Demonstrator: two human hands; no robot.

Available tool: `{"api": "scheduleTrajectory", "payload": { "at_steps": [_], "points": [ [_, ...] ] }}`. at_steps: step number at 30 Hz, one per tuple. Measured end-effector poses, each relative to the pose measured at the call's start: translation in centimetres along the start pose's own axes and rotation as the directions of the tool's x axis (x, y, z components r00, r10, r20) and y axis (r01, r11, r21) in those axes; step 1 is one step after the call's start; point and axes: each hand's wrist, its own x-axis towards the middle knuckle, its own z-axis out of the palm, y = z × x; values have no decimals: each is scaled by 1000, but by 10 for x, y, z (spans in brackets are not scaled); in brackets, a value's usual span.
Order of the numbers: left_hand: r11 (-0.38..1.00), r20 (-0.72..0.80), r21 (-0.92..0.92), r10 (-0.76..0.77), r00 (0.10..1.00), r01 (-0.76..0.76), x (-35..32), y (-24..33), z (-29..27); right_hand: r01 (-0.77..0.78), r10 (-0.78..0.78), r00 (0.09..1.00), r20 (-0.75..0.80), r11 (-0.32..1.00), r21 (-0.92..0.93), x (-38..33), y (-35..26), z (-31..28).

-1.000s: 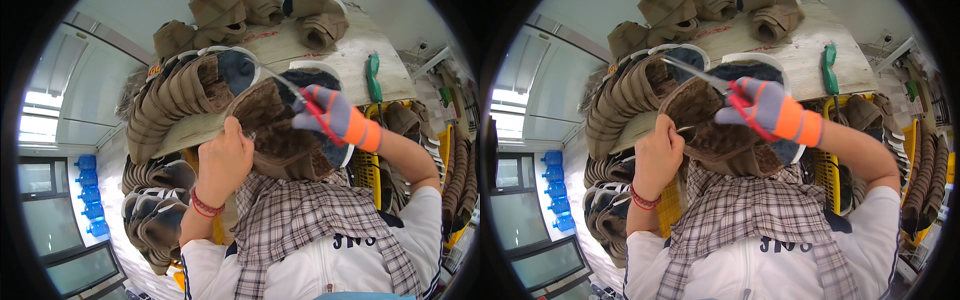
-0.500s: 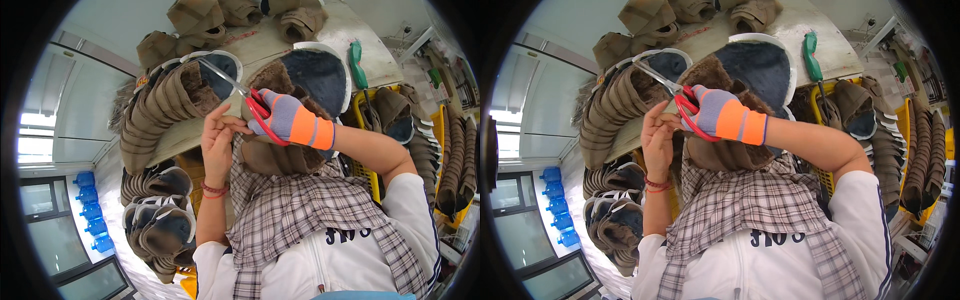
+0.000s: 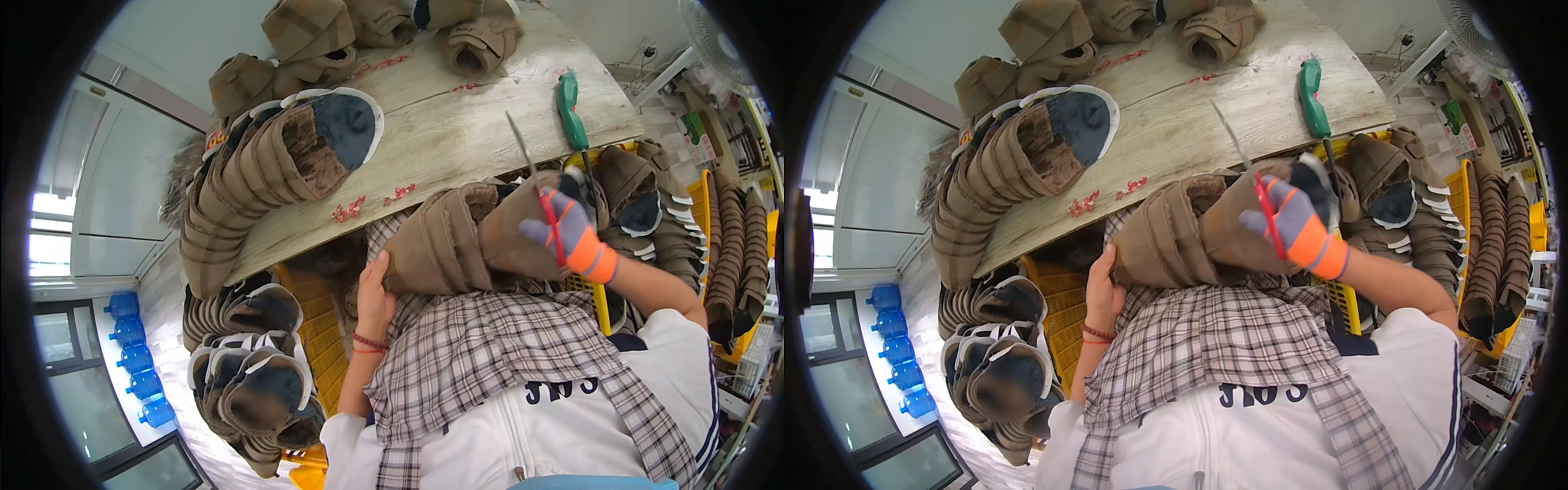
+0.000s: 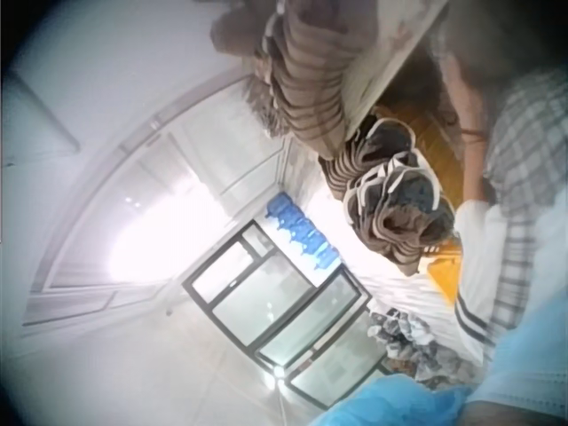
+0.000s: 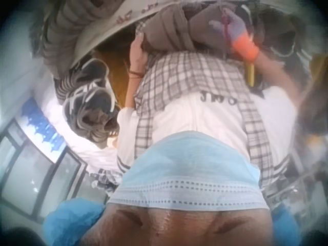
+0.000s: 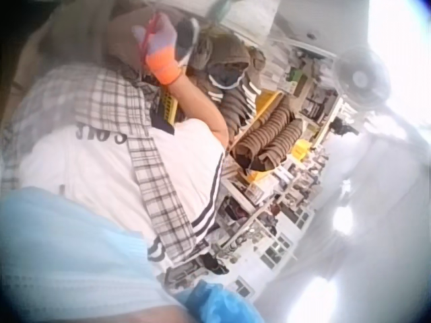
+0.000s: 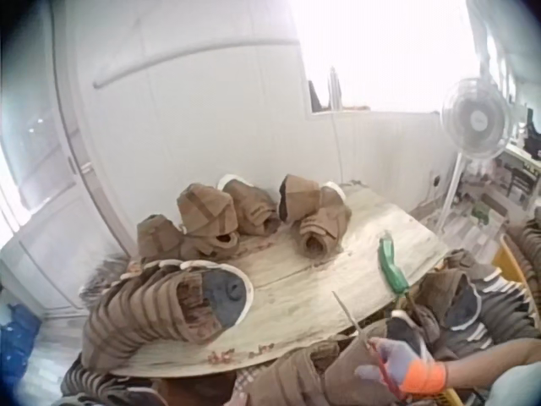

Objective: The person uses scissors to trim the inner lining of several brown slip-on shoes. They pick up each shoe, cut away excess fabric along the interior edge, and place the trimmed shoe back on the table. The process is repeated for multiple shoes in a consistent manner.

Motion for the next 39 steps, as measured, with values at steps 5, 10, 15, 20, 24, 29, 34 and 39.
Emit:
{"api": "scheduleTrajectory", "payload": {
  "at_steps": [5,10,15,20,24,29,34,39],
  "points": [
    [991,165,-61,-105,981,116,14,0,-6,-164,85,970,227,920,357,18,8,33],
    [948,172,-307,-36,985,88,15,9,1,-391,36,888,459,586,709,48,-2,55],
    [969,-40,-241,-68,997,57,7,-28,-21,-31,-99,964,246,879,476,43,80,103],
    [725,-189,646,-153,970,240,7,35,-35,-287,73,903,424,837,466,13,56,87],
    [282,46,908,668,743,-310,22,169,-6,-263,66,878,474,894,363,20,69,49],
    [-627,595,772,770,230,104,127,328,26,-430,307,892,331,802,415,49,47,9],
    [-462,303,877,750,588,136,232,392,-1,-416,330,908,259,786,458,59,48,-1],
    [-233,260,965,897,357,-117,234,434,-32,-276,182,953,243,852,444,48,56,-12]
  ]
}}
